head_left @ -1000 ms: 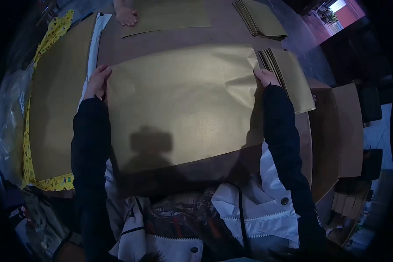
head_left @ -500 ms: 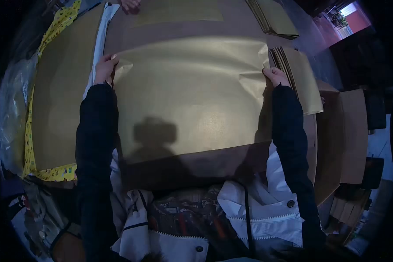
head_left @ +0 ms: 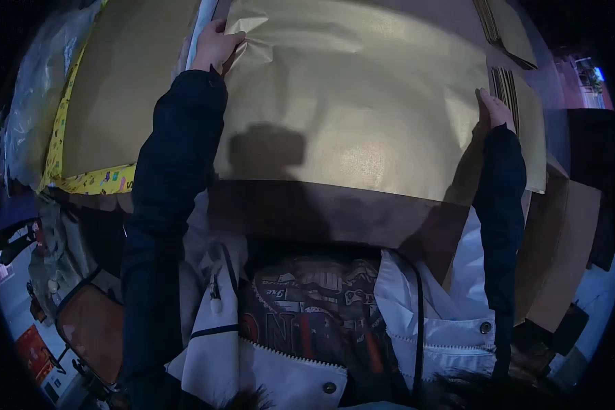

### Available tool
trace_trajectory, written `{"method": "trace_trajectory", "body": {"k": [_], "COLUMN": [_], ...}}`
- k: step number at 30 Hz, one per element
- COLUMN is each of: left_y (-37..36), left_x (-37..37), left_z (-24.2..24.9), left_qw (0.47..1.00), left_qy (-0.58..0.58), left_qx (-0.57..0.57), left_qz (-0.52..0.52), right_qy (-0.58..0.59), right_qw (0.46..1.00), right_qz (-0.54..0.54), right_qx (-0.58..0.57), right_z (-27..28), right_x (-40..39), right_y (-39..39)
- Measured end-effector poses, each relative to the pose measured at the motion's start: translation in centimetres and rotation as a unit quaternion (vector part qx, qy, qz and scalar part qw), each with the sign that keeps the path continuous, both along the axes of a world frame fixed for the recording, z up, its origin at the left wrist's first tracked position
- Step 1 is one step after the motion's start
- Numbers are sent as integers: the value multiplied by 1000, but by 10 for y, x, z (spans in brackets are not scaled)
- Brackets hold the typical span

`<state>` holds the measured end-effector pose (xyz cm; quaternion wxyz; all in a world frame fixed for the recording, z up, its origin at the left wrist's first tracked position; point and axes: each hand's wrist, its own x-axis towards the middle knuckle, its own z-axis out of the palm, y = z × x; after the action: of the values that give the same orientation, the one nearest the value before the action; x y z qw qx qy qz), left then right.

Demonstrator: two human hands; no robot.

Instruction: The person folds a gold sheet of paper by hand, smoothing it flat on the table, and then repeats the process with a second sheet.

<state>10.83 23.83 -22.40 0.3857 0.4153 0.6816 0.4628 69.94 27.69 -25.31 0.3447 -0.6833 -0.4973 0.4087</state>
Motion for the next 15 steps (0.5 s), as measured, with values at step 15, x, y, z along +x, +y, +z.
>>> {"method": "trace_trajectory", "body": {"k": [15], "left_y": [2], "left_x": [-36], "left_z": [-25], "left_qw": [986], "left_qy": [160], "left_qx": [43], "left_qz": [-16], "right_qy": [-83], "right_qw": [994], "right_qz": [68], "right_qx": [-36], "right_z": [-34], "right_x": [49], "right_y": [22]}}
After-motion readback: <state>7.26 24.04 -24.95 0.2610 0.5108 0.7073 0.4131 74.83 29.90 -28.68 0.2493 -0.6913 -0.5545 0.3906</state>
